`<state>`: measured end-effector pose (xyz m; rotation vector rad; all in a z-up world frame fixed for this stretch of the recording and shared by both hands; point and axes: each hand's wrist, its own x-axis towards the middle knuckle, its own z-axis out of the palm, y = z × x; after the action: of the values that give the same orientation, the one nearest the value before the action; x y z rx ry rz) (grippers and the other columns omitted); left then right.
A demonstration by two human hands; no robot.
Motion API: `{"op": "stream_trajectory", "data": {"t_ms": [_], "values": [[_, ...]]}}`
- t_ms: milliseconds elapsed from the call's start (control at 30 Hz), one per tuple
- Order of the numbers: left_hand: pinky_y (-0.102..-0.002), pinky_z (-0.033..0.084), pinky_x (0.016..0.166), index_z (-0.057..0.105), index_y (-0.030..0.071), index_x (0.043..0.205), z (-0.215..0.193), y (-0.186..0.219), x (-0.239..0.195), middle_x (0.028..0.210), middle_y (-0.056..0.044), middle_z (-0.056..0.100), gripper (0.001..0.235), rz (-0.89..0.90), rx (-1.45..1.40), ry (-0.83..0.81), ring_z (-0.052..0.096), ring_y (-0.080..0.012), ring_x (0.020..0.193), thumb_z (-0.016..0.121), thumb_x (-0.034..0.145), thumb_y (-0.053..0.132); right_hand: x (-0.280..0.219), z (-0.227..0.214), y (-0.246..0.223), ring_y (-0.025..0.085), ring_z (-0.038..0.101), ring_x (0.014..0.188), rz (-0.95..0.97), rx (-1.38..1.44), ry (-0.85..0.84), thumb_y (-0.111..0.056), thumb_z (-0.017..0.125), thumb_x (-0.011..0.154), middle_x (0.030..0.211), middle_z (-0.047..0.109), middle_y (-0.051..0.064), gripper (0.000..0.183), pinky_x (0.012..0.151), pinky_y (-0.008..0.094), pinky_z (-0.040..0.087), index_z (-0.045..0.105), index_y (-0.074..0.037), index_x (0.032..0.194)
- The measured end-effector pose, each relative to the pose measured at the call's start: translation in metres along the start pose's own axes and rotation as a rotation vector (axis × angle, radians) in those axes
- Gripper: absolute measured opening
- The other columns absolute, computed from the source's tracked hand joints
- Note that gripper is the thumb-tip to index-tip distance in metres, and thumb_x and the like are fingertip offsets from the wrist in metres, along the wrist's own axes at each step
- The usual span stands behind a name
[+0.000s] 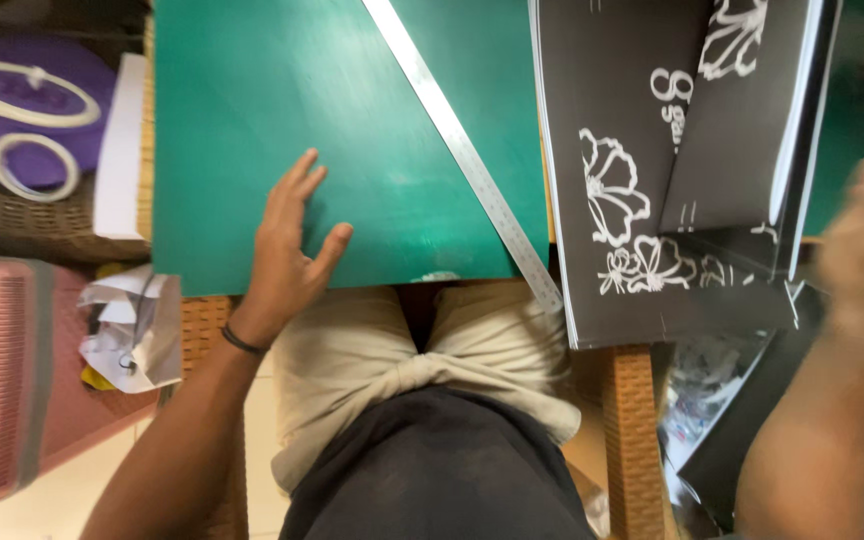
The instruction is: The person uses a metal ruler to measure and crease printed black paper sheets, then folds them by hand and stacks the finished items.
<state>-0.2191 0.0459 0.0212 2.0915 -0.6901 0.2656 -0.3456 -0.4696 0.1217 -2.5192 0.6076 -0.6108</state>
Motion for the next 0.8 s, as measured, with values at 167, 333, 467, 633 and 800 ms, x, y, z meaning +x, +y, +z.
{"op": "stream_trajectory", "data": {"t_ms": [167, 333, 467, 633, 800], "values": [[-0.050, 0.040, 0.122, 0.050, -0.003, 0.148, 0.000, 0.001, -0.001, 0.162, -0.023, 0.045, 0.056, 0.008, 0.014, -0.047, 0.046, -0.0435, 0.148, 0.071, 0.102, 0.020, -0.088, 0.035, -0.071, 0.041, 0.037, 0.143, -0.631, -0.336, -0.716, -0.034, 0.074, 0.086, 0.153, 0.040, 0.028, 0.076, 0.111, 0.052, 0.040, 0.042, -0.002, 0.147], [-0.049, 0.041, 0.120, 0.054, -0.003, 0.144, -0.004, 0.004, -0.002, 0.160, -0.024, 0.047, 0.053, -0.007, 0.016, -0.068, 0.047, -0.0431, 0.147, 0.073, 0.100, 0.018, -0.119, 0.042, -0.071, 0.036, 0.032, 0.147, -0.443, -0.308, -0.908, -0.010, 0.067, 0.077, 0.162, 0.031, 0.019, 0.080, 0.112, 0.042, 0.038, 0.039, -0.003, 0.151], [-0.048, 0.043, 0.119, 0.058, -0.003, 0.139, -0.005, 0.002, -0.002, 0.155, -0.022, 0.053, 0.049, -0.001, 0.022, -0.097, 0.050, -0.0414, 0.144, 0.075, 0.098, 0.017, -0.103, 0.023, -0.058, 0.031, 0.049, 0.138, -0.339, -0.088, -0.973, -0.010, 0.068, 0.082, 0.155, 0.048, 0.012, 0.065, 0.114, 0.041, 0.040, 0.051, -0.015, 0.145], [-0.045, 0.048, 0.113, 0.059, -0.002, 0.137, -0.007, 0.005, -0.001, 0.148, -0.021, 0.059, 0.044, 0.000, 0.019, -0.078, 0.057, -0.0386, 0.137, 0.074, 0.099, 0.013, -0.111, 0.027, -0.043, 0.028, 0.063, 0.124, -0.317, -0.123, -0.826, -0.010, 0.071, 0.083, 0.140, 0.064, 0.009, 0.055, 0.104, 0.039, 0.050, 0.061, -0.014, 0.137], [-0.029, 0.055, 0.079, 0.067, 0.000, 0.124, -0.004, 0.002, -0.006, 0.103, -0.010, 0.074, 0.023, -0.132, -0.118, 0.017, 0.071, -0.0162, 0.089, 0.073, 0.103, 0.010, -0.133, 0.052, -0.033, 0.024, 0.067, 0.123, -0.620, -0.261, -0.539, -0.009, 0.077, 0.077, 0.133, 0.069, 0.005, 0.048, 0.106, 0.037, 0.054, 0.068, -0.012, 0.124]]}}
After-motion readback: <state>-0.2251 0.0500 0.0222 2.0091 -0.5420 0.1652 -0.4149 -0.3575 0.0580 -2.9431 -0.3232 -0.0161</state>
